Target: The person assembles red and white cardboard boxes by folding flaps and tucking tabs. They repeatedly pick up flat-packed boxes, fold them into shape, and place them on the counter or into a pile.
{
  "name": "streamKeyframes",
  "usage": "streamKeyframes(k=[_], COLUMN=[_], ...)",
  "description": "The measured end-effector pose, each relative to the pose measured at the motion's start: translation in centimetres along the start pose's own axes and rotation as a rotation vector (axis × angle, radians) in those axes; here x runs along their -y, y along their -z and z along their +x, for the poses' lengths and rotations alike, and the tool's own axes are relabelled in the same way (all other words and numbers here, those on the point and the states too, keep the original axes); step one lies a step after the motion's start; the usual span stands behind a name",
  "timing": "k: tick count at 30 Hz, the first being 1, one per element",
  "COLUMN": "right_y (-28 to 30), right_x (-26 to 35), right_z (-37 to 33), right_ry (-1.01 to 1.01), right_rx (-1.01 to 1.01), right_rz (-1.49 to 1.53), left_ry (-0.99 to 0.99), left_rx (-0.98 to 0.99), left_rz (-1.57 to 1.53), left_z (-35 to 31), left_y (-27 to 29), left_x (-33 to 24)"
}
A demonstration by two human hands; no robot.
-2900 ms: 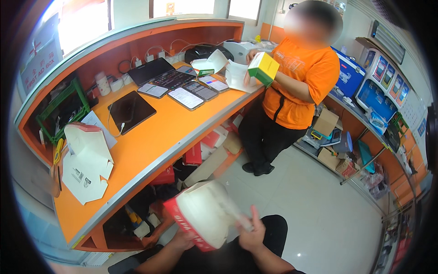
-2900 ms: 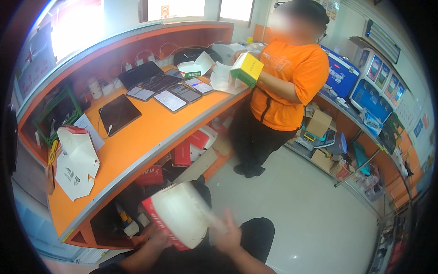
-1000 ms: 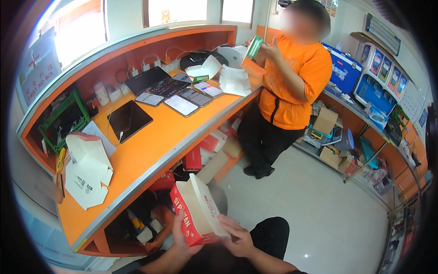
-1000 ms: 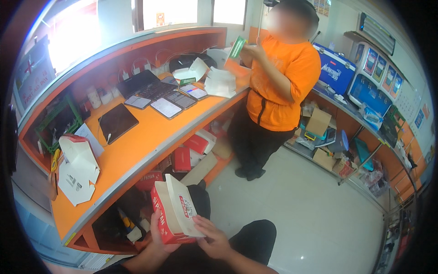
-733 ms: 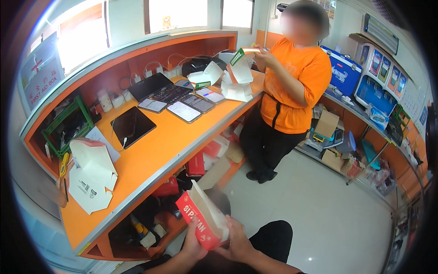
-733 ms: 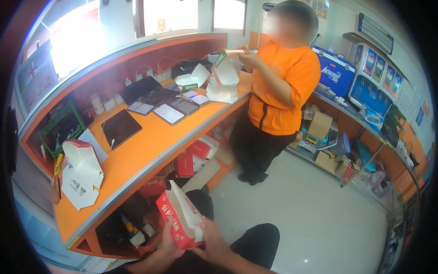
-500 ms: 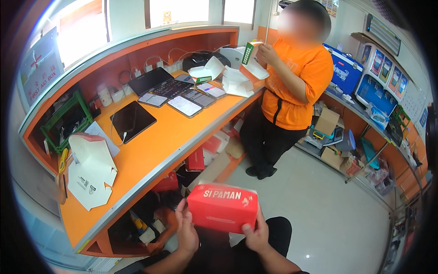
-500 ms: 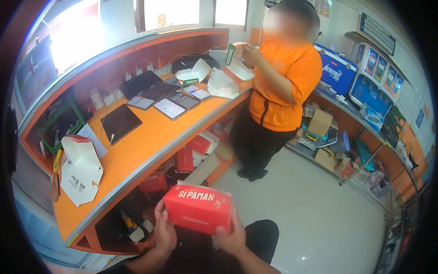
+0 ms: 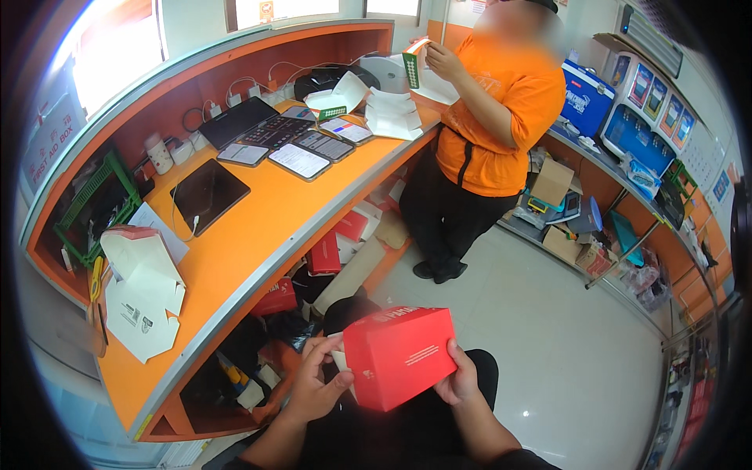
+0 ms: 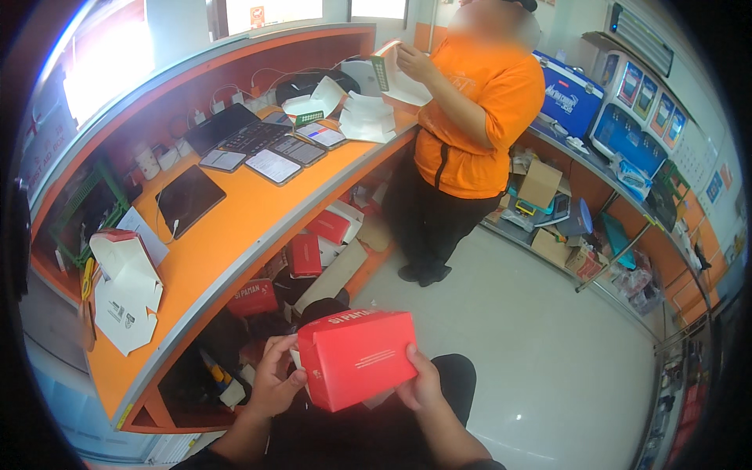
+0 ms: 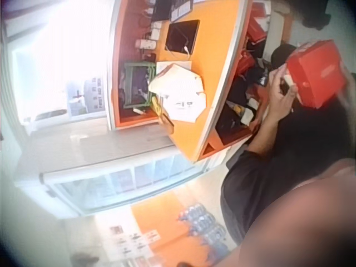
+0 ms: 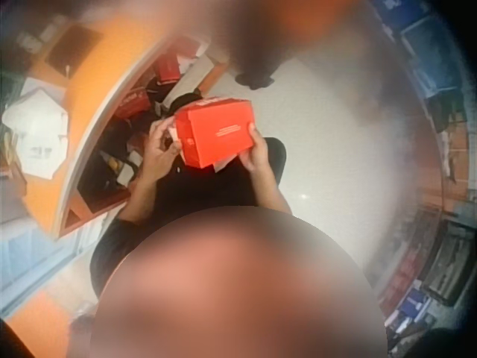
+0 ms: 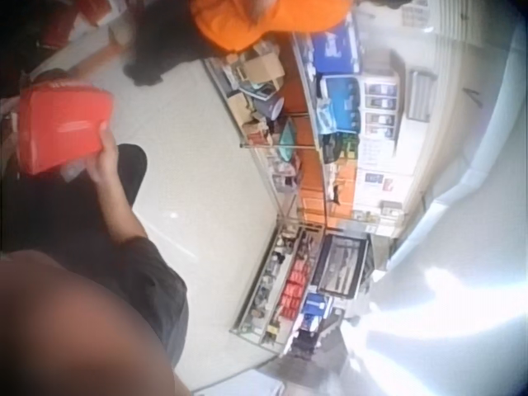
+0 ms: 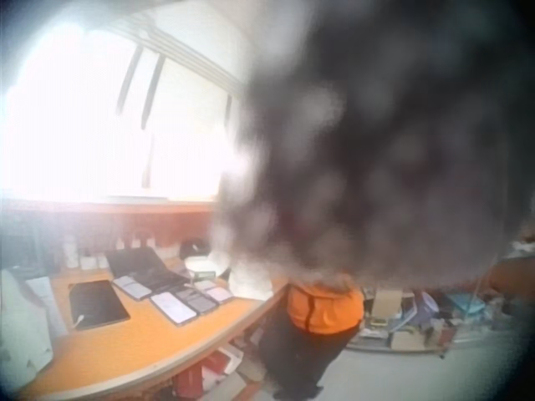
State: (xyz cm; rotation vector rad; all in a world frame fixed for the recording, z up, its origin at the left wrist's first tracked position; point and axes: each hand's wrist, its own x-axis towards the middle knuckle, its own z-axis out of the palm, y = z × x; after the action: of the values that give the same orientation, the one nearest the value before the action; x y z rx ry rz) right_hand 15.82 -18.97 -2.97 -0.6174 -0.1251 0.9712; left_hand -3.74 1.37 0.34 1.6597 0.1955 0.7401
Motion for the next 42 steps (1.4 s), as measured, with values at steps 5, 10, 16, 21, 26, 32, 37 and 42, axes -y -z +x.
streamKeyframes(k=[5, 10, 16, 21, 26, 32, 37, 42], right_y=[1.5, 1.5, 0.2, 0.7, 0.3, 0.4, 5.7, 13.9], right_x=[-0.6, -1.2, -1.6, -1.6, -2.2, 0.4, 1.0, -3.2], right_z=[1.0, 0.4, 0.0, 0.0, -0.8, -0.8, 2.2, 8.6], right_ry=[-0.274, -0.227, -0.015, 0.025, 0.122, -0.016, 0.092, 0.045], right_rx=[0.269, 0.036, 0.055, -0.013, 0.011, 0.196, -0.086, -0.892], right_rz=[0.407, 0.149, -0.081, -0.164, -0.448, -0.629, -0.121, 0.236], left_ry=[-0.033, 0.003, 0.179, 0.027, 0.172, 0.368, 0.48, 0.473], left_rx=[-0.1, -0.129, -0.274, -0.114, -0.089, -0.232, -0.205, -0.042], left_rz=[-0.77, -0.671, -0.47, -0.329, -0.282, -0.456, -0.368, -0.314], left_z=[-0.3, -0.4, -0.5, -0.9, -1.0, 0.1, -0.7, -1.0], left_y=[-0.7, -0.6, -0.8, -1.3, -2.0, -1.3, -0.9, -1.2], left_x=[2.4, 1.7, 0.8, 0.8, -0.8, -0.3, 0.7, -0.3])
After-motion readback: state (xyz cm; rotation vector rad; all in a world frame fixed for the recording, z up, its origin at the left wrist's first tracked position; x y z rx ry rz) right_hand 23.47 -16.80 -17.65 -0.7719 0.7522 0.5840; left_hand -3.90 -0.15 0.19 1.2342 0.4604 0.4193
